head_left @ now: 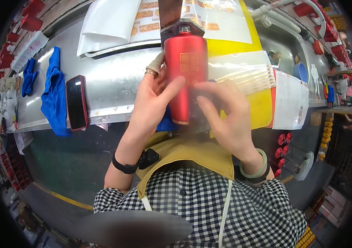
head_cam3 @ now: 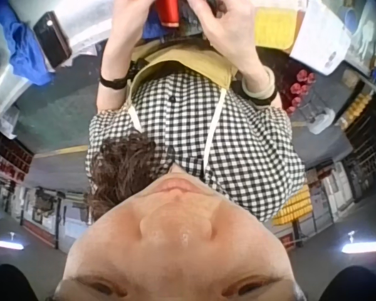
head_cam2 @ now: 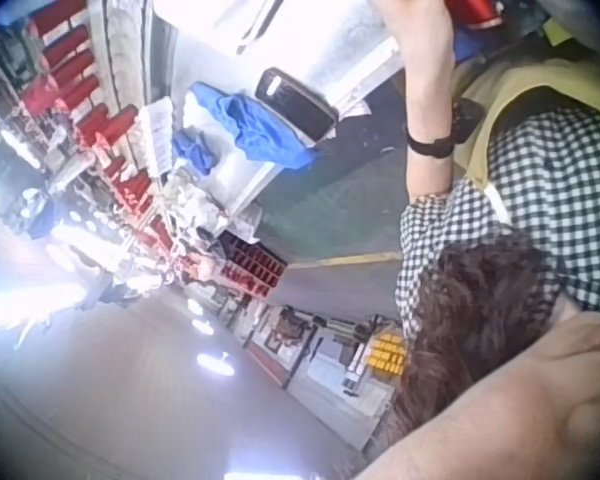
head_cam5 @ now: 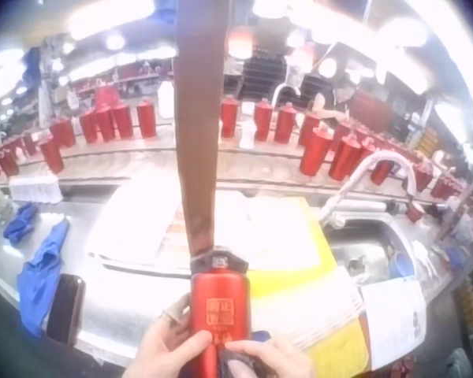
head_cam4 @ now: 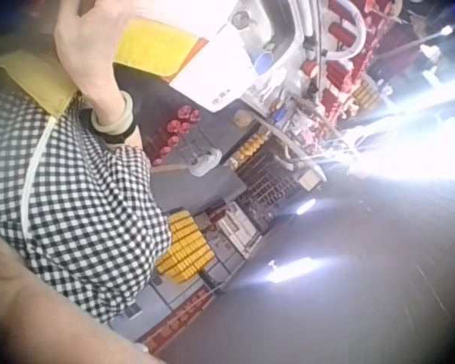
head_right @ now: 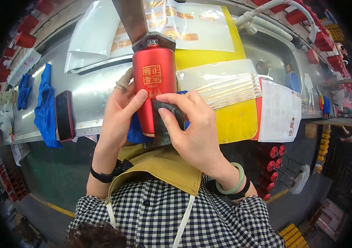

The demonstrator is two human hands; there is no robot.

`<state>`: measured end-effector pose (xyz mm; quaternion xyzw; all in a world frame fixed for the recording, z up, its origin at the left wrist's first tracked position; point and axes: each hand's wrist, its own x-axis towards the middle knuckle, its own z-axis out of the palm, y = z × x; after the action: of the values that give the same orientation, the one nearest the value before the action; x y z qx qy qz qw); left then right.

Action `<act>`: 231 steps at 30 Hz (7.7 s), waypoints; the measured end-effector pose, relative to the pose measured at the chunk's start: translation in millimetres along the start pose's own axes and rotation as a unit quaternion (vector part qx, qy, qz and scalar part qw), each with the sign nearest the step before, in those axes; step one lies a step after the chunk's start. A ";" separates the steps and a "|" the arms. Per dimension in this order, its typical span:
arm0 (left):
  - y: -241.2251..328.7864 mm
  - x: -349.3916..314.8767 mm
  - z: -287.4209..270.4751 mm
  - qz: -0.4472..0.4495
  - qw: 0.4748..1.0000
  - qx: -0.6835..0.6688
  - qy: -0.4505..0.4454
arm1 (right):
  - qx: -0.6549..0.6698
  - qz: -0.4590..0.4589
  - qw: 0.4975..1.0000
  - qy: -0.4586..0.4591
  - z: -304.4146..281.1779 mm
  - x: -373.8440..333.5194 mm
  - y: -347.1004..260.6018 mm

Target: Applying labels and regulatory stickers to red liquor bottles at a manufacturing plant workstation.

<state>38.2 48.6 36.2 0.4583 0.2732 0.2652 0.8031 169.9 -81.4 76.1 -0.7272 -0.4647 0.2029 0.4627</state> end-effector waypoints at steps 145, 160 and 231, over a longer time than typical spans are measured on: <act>-15.2 -11.4 -5.6 0.209 0.953 0.217 0.045 | -0.196 -0.417 0.887 0.010 -18.2 98.4 30.1; -3.9 -15.7 -11.6 0.156 0.973 0.120 0.117 | -0.323 -0.553 0.767 0.035 -16.6 148.0 -2.5; -51.2 -54.7 0.7 0.304 0.819 0.475 0.105 | -0.045 -0.302 0.936 0.173 -50.9 49.6 9.0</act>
<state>8.8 -11.3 2.2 0.8119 0.2948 0.3798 0.3312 235.3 -64.5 99.9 -0.5969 -0.5836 -0.0966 0.5420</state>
